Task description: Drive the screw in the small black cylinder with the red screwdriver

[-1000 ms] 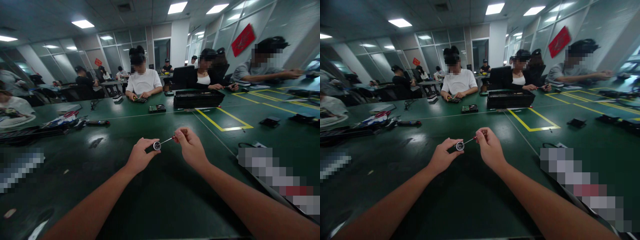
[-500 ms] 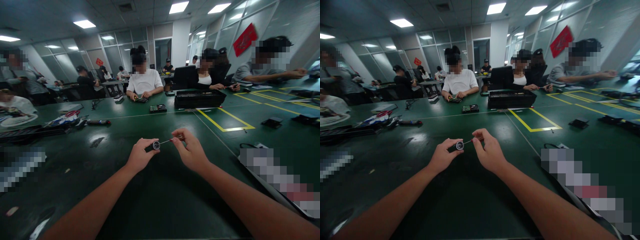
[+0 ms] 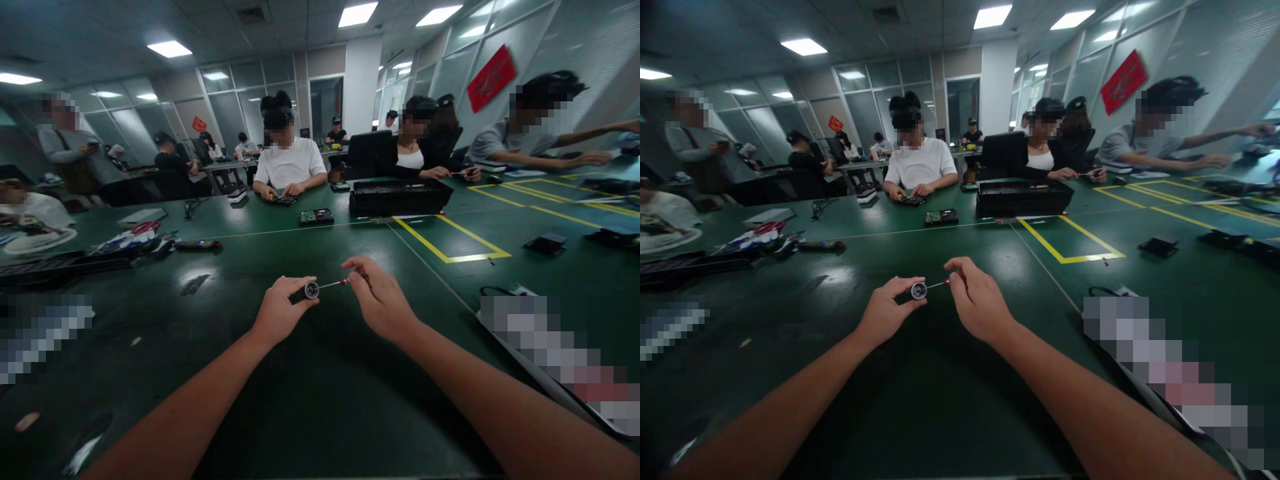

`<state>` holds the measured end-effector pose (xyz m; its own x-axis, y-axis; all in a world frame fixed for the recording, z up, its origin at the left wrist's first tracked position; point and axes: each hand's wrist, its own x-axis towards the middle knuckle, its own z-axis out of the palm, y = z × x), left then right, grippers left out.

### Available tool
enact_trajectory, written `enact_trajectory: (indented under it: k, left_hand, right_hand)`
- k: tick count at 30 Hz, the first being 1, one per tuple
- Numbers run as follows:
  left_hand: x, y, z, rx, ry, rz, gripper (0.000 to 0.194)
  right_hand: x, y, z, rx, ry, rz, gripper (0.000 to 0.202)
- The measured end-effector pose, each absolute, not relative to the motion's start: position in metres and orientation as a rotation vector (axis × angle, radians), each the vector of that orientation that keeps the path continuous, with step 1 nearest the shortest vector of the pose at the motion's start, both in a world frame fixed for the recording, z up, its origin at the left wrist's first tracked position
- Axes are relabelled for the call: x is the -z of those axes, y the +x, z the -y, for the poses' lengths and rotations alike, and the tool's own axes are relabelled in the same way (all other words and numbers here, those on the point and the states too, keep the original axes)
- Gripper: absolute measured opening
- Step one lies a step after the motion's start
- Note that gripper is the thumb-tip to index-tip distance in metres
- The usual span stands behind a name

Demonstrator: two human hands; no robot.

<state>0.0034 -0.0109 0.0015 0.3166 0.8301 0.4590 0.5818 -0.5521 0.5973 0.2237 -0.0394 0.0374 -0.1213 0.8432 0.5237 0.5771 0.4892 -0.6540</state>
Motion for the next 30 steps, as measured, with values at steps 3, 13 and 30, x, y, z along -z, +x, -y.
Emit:
enact_trajectory:
  k: [3,13,30]
  left_hand:
    - [-0.002,0.004,0.011,-1.089,2.273,-1.261,0.038]
    - [-0.002,0.001,0.010,-1.101,2.241,-1.294,0.040]
    - [-0.006,0.007,0.010,-1.017,2.319,-1.290,0.042]
  right_hand:
    - [-0.038,0.225,0.040,-0.372,-1.209,1.810,0.024]
    - [-0.033,0.220,0.041,-0.487,-1.123,1.705,0.016]
    - [-0.028,0.217,0.028,-0.742,-1.118,1.280,0.026]
